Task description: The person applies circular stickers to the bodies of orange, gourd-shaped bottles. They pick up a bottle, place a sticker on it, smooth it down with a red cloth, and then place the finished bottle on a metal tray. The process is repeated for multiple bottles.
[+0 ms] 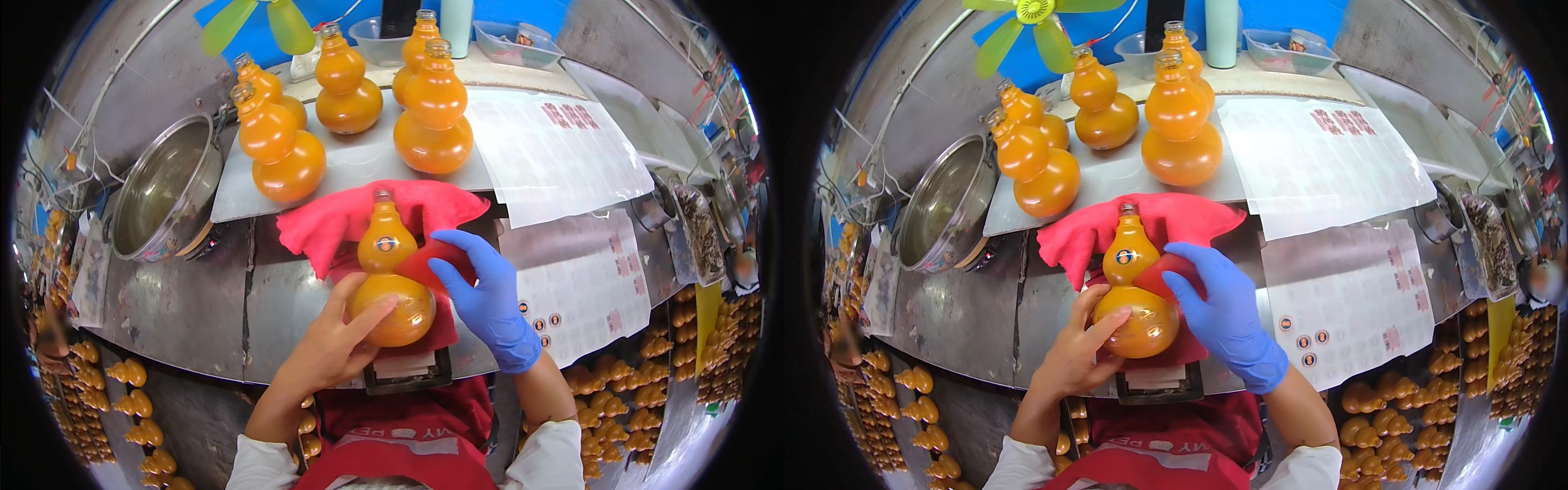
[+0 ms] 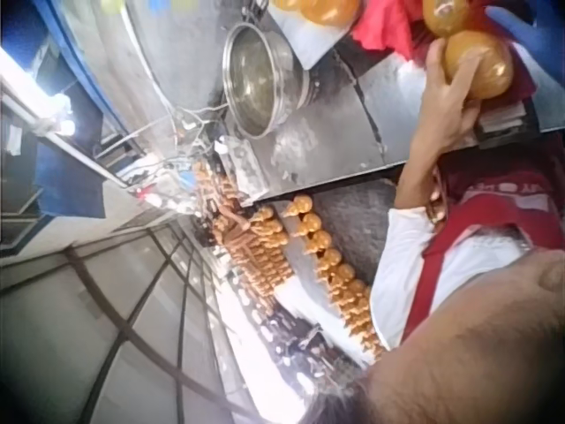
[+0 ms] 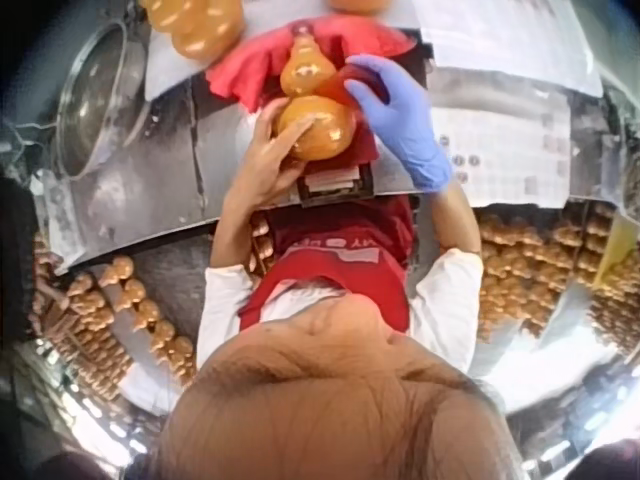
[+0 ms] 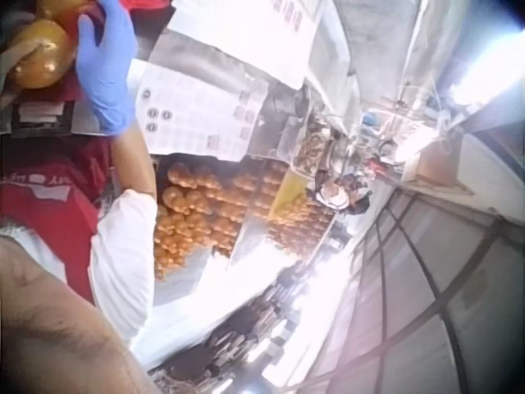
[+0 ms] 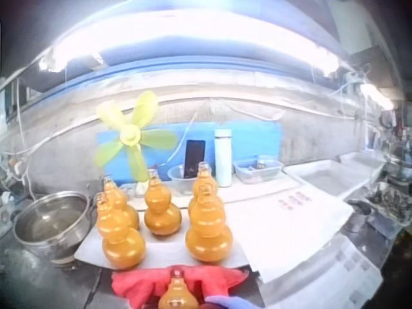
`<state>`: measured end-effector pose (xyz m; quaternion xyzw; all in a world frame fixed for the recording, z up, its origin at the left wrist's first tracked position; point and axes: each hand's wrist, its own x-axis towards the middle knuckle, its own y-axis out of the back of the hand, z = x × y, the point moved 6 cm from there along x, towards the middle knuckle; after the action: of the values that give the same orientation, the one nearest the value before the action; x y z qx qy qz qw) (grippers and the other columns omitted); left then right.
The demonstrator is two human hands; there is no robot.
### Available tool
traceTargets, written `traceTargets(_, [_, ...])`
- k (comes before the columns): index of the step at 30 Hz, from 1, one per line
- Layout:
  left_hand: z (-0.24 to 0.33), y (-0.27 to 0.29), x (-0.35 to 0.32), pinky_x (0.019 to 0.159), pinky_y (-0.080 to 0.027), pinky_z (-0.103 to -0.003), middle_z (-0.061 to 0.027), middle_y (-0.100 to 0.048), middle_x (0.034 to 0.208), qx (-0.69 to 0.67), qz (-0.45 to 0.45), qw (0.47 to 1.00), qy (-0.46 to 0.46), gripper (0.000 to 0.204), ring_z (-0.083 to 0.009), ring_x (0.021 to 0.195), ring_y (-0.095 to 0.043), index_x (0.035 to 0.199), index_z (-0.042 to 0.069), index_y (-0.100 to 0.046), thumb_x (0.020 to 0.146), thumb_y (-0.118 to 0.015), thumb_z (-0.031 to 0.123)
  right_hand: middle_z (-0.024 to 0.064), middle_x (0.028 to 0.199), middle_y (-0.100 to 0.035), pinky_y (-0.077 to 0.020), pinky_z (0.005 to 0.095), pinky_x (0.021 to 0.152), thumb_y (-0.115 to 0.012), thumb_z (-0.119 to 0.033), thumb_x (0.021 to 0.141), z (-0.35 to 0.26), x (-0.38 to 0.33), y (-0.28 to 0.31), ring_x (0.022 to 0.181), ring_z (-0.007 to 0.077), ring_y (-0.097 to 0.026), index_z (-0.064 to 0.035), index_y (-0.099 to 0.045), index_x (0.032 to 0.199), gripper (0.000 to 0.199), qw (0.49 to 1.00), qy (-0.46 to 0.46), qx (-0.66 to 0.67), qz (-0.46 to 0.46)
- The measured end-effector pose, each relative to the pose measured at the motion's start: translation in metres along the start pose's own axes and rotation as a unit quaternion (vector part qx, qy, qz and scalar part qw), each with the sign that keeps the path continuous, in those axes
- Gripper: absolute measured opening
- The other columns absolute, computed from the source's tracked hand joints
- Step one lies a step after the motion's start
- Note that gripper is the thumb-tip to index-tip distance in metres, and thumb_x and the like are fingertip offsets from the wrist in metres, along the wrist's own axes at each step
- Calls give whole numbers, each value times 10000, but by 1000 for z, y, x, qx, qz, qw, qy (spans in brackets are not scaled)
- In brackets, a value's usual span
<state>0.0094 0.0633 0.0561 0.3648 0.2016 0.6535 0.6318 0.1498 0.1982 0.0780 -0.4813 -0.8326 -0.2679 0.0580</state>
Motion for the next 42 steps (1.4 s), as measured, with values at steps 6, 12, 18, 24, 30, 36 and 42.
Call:
traceTargets(6, [-6, -6, -4, 1012, -394, -423, -239, -352, 1372, -7, 22, 1000, 19, 724, -423, 1241, -429, 1297, 51, -465, 629, -741, 18, 105, 1001, -668, -508, 279, 808, -687, -98, 825, 16, -46, -6, 895, 142, -636, -15, -594, 1128, 327, 981, -133, 134, 46])
traceTargets(12, [-7, -3, -6, 1036, -357, -426, -232, -351, 1395, 16, 46, 999, 10, 833, -393, 1270, -416, 1367, -1, -373, 627, -753, 43, 87, 983, -673, -518, 285, 791, -677, -76, 830, 53, -44, -3, 876, 144, -638, -18, -600, 1139, 324, 953, -234, 177, 73])
traceTargets(18, [-30, -21, -17, 1048, -345, -376, -187, -374, 1411, -125, 110, 983, 78, 920, -299, 1286, -417, 1433, -21, -240, 684, -768, 65, 86, 1011, -673, -494, 280, 826, -732, -59, 779, 14, -24, -7, 936, 140, -632, -57, -642, 1096, 330, 981, -102, 159, 36])
traceTargets(24, [-47, -42, -27, 1048, -337, -346, -157, -386, 1405, -285, 149, 940, 115, 931, -235, 1266, -431, 1460, -10, -160, 738, -744, 30, 25, 944, -659, -502, 322, 718, -718, 19, 622, -32, -69, -6, 840, 217, -623, -124, -677, 939, 350, 954, 288, -35, -73])
traceTargets(30, [-30, -35, -19, 1020, -362, -366, -168, -432, 1358, -291, 200, 933, 71, 958, -249, 1215, -472, 1463, -21, -133, 728, -747, -1, 51, 953, -667, -505, 317, 687, -729, 85, 602, -18, -109, -10, 800, 222, -620, -114, -686, 886, 350, 968, 238, 17, -78])
traceTargets(36, [18, -15, -19, 1010, -363, -425, -220, -435, 1334, 42, 264, 962, -44, 964, -353, 1197, -475, 1423, -75, -199, 682, -800, 64, 47, 940, -640, -481, 307, 663, -734, -6, 662, -41, -82, -14, 787, 210, -607, -116, -660, 952, 318, 971, 231, -28, 47])
traceTargets(42, [-12, -40, -20, 1024, -359, -408, -226, -450, 1315, -224, 289, 925, 108, 915, -360, 1257, -431, 1396, -78, -270, 678, -793, 141, 31, 914, -656, -469, 315, 628, -741, 0, 635, -33, -104, -6, 761, 213, -628, -122, -674, 936, 332, 972, 194, -51, 121])
